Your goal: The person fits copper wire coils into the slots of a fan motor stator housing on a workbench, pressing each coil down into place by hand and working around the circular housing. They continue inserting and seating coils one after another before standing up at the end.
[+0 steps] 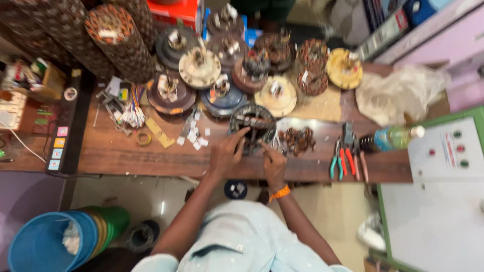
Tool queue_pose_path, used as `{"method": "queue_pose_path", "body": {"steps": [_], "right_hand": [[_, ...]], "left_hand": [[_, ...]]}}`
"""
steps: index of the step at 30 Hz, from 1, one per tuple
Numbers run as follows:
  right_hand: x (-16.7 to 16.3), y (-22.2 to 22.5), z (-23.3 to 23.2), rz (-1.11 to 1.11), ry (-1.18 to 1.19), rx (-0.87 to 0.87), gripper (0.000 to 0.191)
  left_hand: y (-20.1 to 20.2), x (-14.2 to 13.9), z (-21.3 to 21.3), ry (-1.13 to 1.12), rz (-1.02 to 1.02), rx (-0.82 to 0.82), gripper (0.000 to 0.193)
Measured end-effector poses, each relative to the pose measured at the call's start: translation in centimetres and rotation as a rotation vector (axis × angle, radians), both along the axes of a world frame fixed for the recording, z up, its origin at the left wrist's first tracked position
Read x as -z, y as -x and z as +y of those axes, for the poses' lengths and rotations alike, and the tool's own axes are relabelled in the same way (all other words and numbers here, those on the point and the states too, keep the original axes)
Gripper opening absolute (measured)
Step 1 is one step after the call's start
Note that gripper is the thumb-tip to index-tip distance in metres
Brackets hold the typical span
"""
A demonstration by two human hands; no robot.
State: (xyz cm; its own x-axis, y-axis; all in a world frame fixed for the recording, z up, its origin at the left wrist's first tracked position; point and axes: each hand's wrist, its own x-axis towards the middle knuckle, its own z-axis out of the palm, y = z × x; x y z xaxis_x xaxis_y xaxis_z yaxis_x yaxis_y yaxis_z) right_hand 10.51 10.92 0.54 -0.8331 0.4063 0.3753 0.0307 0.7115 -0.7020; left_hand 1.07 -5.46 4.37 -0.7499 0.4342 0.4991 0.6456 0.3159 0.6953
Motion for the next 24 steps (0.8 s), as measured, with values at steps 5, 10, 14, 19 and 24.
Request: {"method": "queue_pose_path", "body": {"steps": [5, 10, 14, 19, 24], "right_hand": [[0.4, 1.3, 1.9, 0.112, 0.047, -0.213, 0.041], [0.5, 1.7, 3.1, 0.184, 0.057, -0.343, 0.042], [0.3, 2.2, 3.2, 0.097, 0.022, -0.347, 0.044], [0.9, 2.2, 1.8, 0.135, 0.036, -0.269, 0.043], [1.4, 1.8, 1.4, 0.153, 0.06, -0.245, 0.047]], "left_hand": [[-1.9, 0.5, 1.4, 0.123, 0.059, -0.151, 0.053], [-3.7, 1.2, 3.0, 0.213, 0.086, -0.22, 0.06], [-3.1, 0.8, 3.7, 0.197, 0.045, -0.199, 0.066], [-1.7, 1.2, 3.7, 0.289, 0.014, -0.161, 0.069], [-1.8, 3.3, 2.7, 0.251, 0.164, -0.141, 0.063]]}}
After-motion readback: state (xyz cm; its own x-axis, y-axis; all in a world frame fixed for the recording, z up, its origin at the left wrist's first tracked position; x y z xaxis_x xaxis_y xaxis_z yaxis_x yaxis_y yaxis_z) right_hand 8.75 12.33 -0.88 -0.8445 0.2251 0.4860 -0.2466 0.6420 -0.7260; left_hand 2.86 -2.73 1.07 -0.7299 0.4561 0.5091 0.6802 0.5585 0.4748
